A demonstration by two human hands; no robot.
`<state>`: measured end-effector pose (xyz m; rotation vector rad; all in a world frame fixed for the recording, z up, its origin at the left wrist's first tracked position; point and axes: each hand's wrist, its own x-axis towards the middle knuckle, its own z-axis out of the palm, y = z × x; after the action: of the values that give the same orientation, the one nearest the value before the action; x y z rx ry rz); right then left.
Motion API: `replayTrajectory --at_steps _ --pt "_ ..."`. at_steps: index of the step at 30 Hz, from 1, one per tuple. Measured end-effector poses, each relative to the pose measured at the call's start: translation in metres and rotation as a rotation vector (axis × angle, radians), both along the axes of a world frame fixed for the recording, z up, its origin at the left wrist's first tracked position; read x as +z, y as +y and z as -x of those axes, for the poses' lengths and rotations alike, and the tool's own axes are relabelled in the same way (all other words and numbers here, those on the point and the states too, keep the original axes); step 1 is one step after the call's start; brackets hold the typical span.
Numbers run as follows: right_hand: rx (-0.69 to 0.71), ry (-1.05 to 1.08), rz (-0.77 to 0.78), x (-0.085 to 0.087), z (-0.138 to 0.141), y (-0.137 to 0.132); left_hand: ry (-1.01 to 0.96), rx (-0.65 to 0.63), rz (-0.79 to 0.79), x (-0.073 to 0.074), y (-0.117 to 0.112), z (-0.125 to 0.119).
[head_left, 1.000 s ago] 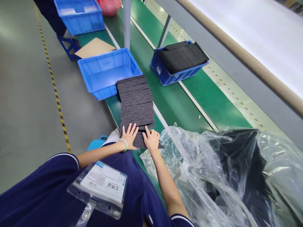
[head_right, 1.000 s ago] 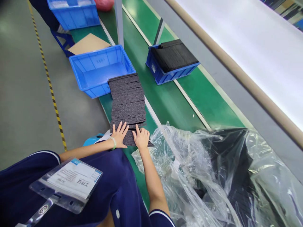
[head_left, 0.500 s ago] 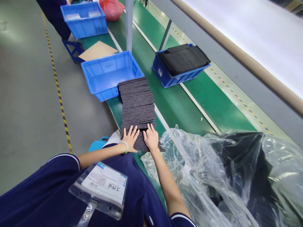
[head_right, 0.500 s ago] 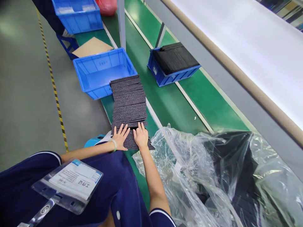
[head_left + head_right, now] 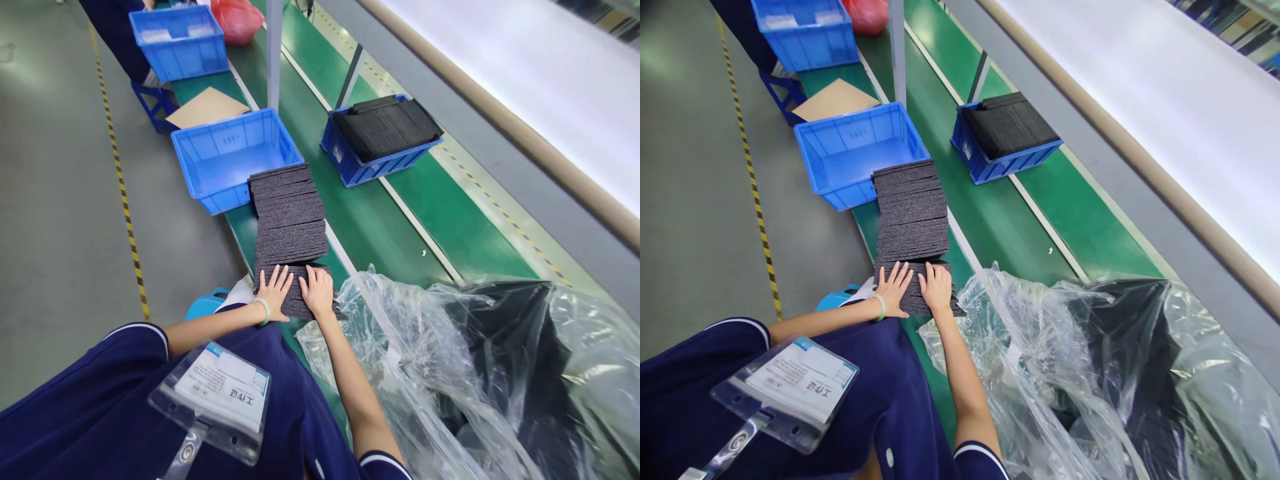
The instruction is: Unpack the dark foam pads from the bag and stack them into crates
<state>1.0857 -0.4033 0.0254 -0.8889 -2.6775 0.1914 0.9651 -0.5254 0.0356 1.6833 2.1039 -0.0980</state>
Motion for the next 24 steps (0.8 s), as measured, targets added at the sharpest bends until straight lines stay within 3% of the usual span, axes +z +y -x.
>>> replayTrajectory --at_steps 5,11,18,24 --pt "-0.027 -0.031 -0.012 0.0 0.013 0.007 -0.006 0.015 0.001 0.001 0.001 0.0" --pt "-0.056 0.004 0.017 -0.001 0.009 0.001 -0.015 0.008 0.012 0.001 0.0 -0.002" --pt "0.097 -0.036 0.031 0.004 0.023 0.014 -0.01 0.005 0.019 0.001 0.0 -0.003" --pt "0.085 -0.02 0.003 0.0 0.014 0.006 -0.03 -0.054 0.039 0.003 -0.012 -0.007"
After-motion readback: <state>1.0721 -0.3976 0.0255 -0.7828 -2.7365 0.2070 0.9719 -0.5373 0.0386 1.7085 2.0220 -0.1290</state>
